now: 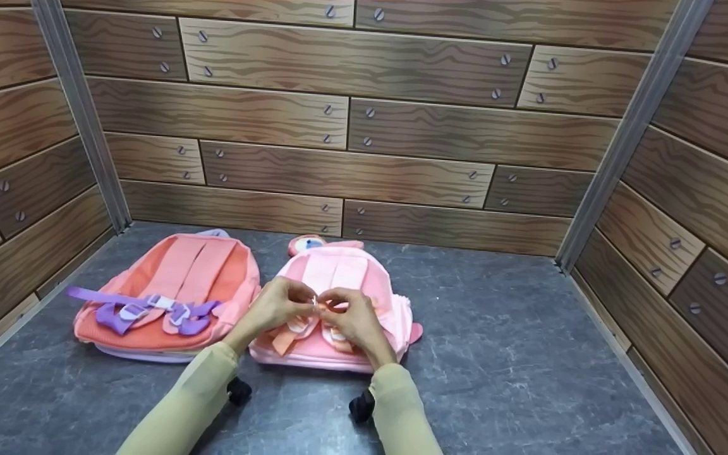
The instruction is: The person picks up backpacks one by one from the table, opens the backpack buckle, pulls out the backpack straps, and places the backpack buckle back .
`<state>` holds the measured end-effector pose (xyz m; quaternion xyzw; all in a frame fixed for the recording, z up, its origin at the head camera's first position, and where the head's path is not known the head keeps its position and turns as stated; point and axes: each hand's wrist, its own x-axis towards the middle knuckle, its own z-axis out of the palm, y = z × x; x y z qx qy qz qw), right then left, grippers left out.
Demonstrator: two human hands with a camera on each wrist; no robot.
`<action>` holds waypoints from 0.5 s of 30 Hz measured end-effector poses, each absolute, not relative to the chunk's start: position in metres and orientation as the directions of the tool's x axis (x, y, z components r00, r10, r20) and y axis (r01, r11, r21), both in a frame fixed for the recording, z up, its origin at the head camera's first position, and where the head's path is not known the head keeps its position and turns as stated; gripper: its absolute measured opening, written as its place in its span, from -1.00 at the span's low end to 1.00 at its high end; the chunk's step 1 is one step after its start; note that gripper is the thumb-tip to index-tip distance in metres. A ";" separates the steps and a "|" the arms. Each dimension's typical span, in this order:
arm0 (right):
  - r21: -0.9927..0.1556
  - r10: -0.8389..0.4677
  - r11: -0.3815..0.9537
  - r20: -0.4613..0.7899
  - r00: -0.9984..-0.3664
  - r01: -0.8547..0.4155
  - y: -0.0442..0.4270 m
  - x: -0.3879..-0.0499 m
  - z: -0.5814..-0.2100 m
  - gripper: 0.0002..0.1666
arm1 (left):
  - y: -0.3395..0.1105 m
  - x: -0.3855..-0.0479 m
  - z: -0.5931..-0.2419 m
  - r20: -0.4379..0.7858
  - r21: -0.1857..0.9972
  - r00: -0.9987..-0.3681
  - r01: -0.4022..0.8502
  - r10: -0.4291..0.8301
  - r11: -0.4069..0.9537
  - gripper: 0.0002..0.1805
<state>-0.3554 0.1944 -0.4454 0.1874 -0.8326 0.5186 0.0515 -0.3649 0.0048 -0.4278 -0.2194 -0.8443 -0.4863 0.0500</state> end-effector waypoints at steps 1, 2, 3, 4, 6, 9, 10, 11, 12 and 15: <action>-0.840 -0.256 0.395 0.287 -0.923 -0.371 0.194 -0.356 -0.446 -0.75 | 0.005 -0.365 -0.428 0.297 0.804 -0.899 0.418 0.323 0.423 -0.77; -0.836 -0.254 0.398 0.295 -0.921 -0.378 0.193 -0.356 -0.446 -0.76 | 0.005 -0.365 -0.428 0.295 0.809 -0.899 0.415 0.323 0.416 -0.77; -0.832 -0.250 0.401 0.302 -0.920 -0.382 0.192 -0.356 -0.446 -0.76 | 0.005 -0.365 -0.428 0.294 0.813 -0.899 0.414 0.325 0.410 -0.77; -0.828 -0.246 0.405 0.310 -0.919 -0.388 0.191 -0.356 -0.446 -0.76 | 0.004 -0.365 -0.428 0.290 0.818 -0.898 0.412 0.330 0.402 -0.76; -0.822 -0.241 0.409 0.321 -0.916 -0.396 0.190 -0.357 -0.447 -0.75 | 0.004 -0.366 -0.428 0.278 0.831 -0.899 0.402 0.340 0.384 -0.74; -0.821 -0.232 0.411 0.327 -0.916 -0.396 0.190 -0.358 -0.448 -0.70 | 0.003 -0.366 -0.429 0.263 0.849 -0.899 0.388 0.351 0.358 -0.70; -0.826 -0.226 0.407 0.322 -0.919 -0.390 0.190 -0.358 -0.448 -0.68 | 0.003 -0.366 -0.429 0.256 0.853 -0.900 0.382 0.352 0.356 -0.68; -0.831 -0.221 0.402 0.320 -0.921 -0.385 0.190 -0.358 -0.447 -0.65 | 0.003 -0.366 -0.429 0.255 0.853 -0.901 0.381 0.352 0.357 -0.67; -0.839 -0.212 0.394 0.314 -0.925 -0.375 0.189 -0.355 -0.444 -0.63 | 0.003 -0.366 -0.429 0.256 0.849 -0.900 0.384 0.354 0.362 -0.66; -0.850 -0.208 0.378 0.309 -0.928 -0.368 0.189 -0.354 -0.443 -0.57 | 0.003 -0.366 -0.430 0.256 0.825 -0.889 0.406 0.378 0.395 -0.65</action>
